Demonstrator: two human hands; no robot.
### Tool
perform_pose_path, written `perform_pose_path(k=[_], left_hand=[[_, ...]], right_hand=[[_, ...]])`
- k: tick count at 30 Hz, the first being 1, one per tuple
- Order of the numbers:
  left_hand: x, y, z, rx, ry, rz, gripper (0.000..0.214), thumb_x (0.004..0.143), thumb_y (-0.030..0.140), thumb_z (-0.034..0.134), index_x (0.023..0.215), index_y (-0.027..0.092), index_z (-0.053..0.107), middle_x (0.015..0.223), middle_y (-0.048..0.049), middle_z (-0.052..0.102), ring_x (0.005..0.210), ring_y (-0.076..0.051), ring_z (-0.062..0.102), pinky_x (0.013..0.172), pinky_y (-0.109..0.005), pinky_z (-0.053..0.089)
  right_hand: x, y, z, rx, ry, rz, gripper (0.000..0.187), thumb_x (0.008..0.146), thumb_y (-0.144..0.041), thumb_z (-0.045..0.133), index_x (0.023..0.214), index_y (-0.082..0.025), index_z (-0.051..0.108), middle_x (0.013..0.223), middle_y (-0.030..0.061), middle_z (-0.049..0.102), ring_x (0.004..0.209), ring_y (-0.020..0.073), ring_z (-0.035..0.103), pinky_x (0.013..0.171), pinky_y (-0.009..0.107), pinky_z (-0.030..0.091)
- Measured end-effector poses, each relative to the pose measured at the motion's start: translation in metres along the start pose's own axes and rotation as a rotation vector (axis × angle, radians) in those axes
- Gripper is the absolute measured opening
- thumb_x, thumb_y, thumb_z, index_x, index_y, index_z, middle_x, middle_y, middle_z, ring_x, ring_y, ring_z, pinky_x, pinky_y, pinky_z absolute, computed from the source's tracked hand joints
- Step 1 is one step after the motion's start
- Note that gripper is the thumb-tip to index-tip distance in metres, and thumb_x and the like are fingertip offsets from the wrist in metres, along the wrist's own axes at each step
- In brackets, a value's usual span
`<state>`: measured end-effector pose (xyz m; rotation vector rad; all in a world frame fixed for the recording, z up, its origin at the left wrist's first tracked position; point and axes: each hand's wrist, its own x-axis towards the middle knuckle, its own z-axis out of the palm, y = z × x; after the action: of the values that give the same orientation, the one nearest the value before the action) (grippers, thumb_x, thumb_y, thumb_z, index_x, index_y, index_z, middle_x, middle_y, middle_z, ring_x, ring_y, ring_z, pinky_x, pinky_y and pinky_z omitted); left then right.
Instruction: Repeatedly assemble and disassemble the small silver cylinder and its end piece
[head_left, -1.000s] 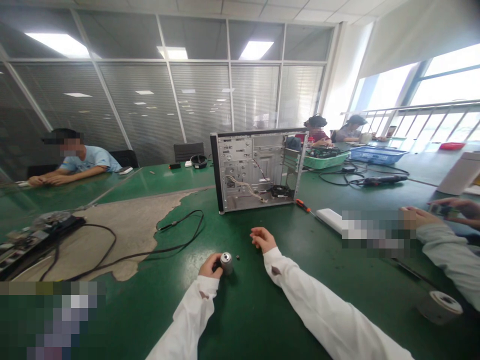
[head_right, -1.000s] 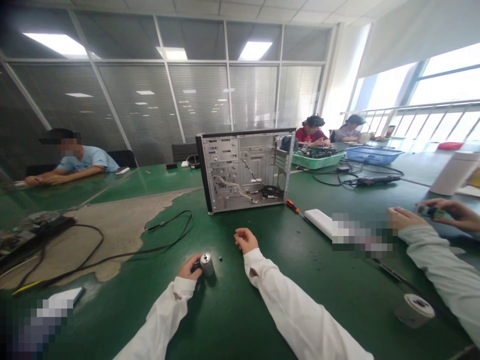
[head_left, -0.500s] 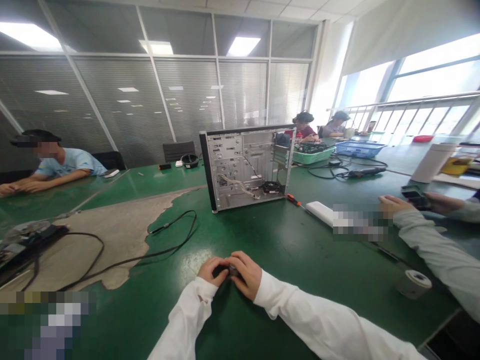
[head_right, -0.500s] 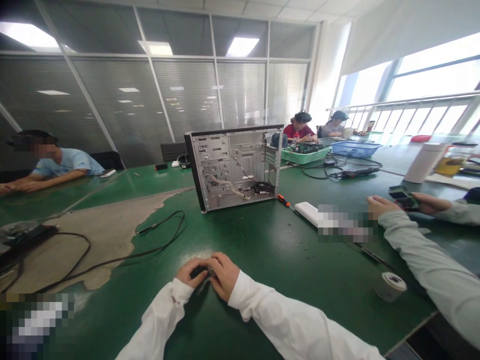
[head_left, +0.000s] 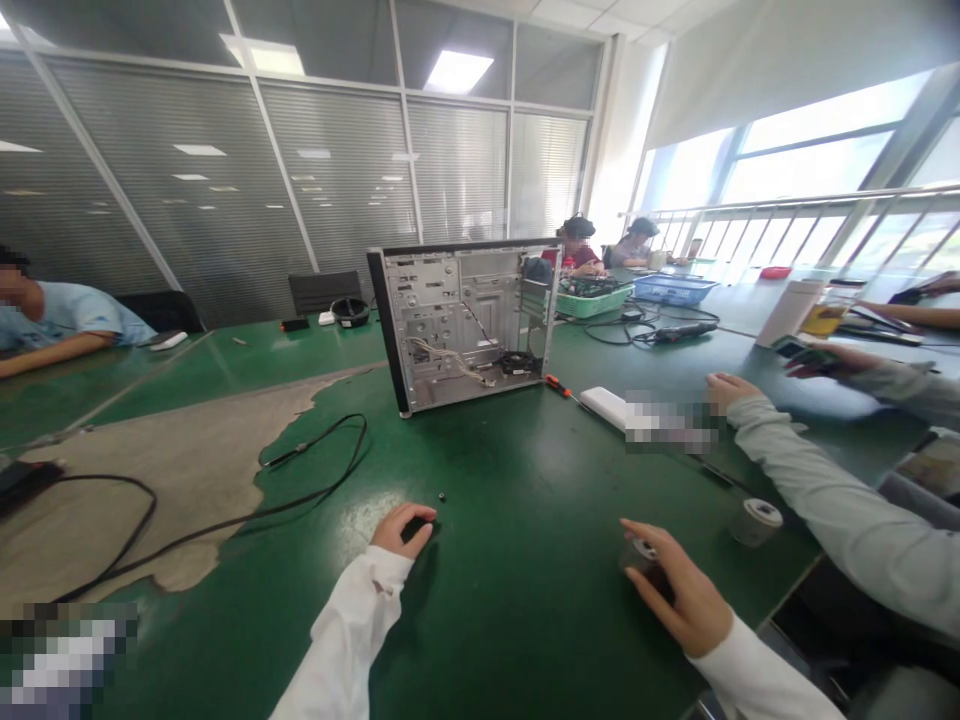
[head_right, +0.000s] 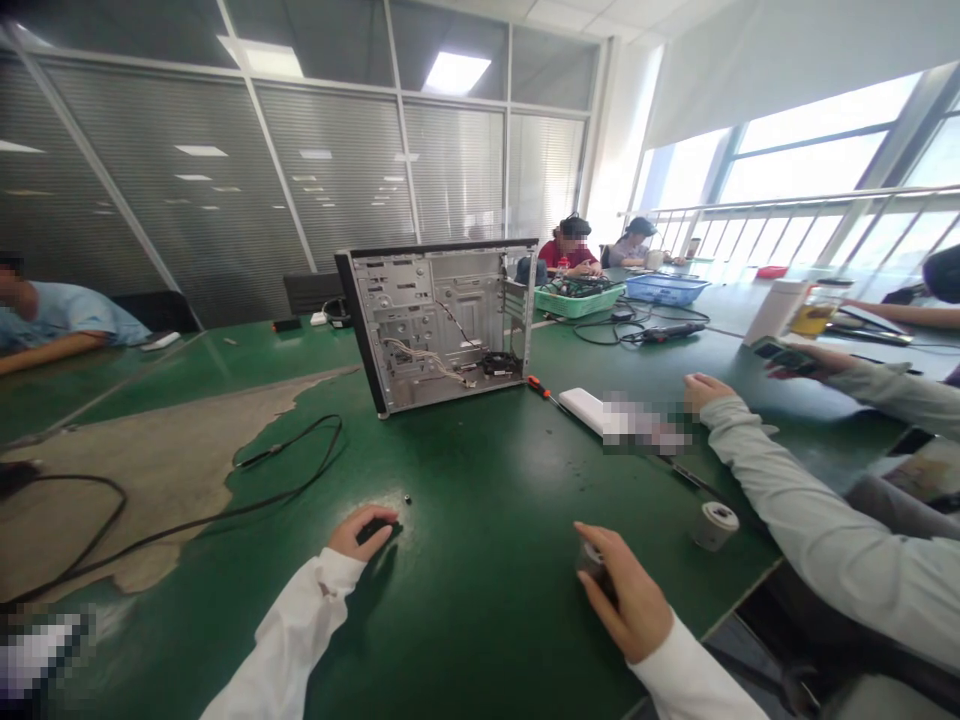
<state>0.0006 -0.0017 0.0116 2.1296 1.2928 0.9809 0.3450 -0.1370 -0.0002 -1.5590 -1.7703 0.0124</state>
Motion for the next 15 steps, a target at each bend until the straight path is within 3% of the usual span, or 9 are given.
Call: perform_pose_path(k=[8, 12, 15], left_hand=[[0.001, 0.001, -0.004, 0.035, -0.033, 0.019, 0.016, 0.065, 0.026, 0.05, 0.075, 0.019, 0.06, 0.077, -0.0033, 0.064, 0.077, -0.017, 0.057, 0.074, -0.029, 0.043], [0.0, 0.001, -0.003, 0.038, -0.051, 0.012, 0.017, 0.065, 0.026, 0.05, 0.076, 0.018, 0.06, 0.078, -0.004, 0.064, 0.079, -0.017, 0.057, 0.075, -0.029, 0.043], [0.0, -0.001, -0.001, 0.035, -0.021, 0.017, 0.017, 0.065, 0.027, 0.05, 0.075, 0.018, 0.06, 0.078, -0.0041, 0.064, 0.078, -0.017, 0.057, 0.075, -0.03, 0.043]], right_hand=[[-0.033, 0.09, -0.053, -0.379, 0.279, 0.451, 0.067, 0.063, -0.054, 0.038, 0.117, -0.015, 0.031, 0.102, 0.012, 0.048, 0.082, 0.0246, 0.053, 0.068, 0.035, 0.044], [-0.037, 0.131, -0.068, -0.483, 0.315, 0.513, 0.069, 0.063, -0.054, 0.036, 0.118, -0.013, 0.031, 0.101, 0.0183, 0.046, 0.089, 0.0286, 0.049, 0.072, 0.038, 0.042], [-0.033, 0.151, -0.074, -0.51, 0.282, 0.48, 0.067, 0.063, -0.051, 0.036, 0.115, -0.008, 0.034, 0.1, 0.0198, 0.046, 0.091, 0.0302, 0.047, 0.075, 0.039, 0.041]])
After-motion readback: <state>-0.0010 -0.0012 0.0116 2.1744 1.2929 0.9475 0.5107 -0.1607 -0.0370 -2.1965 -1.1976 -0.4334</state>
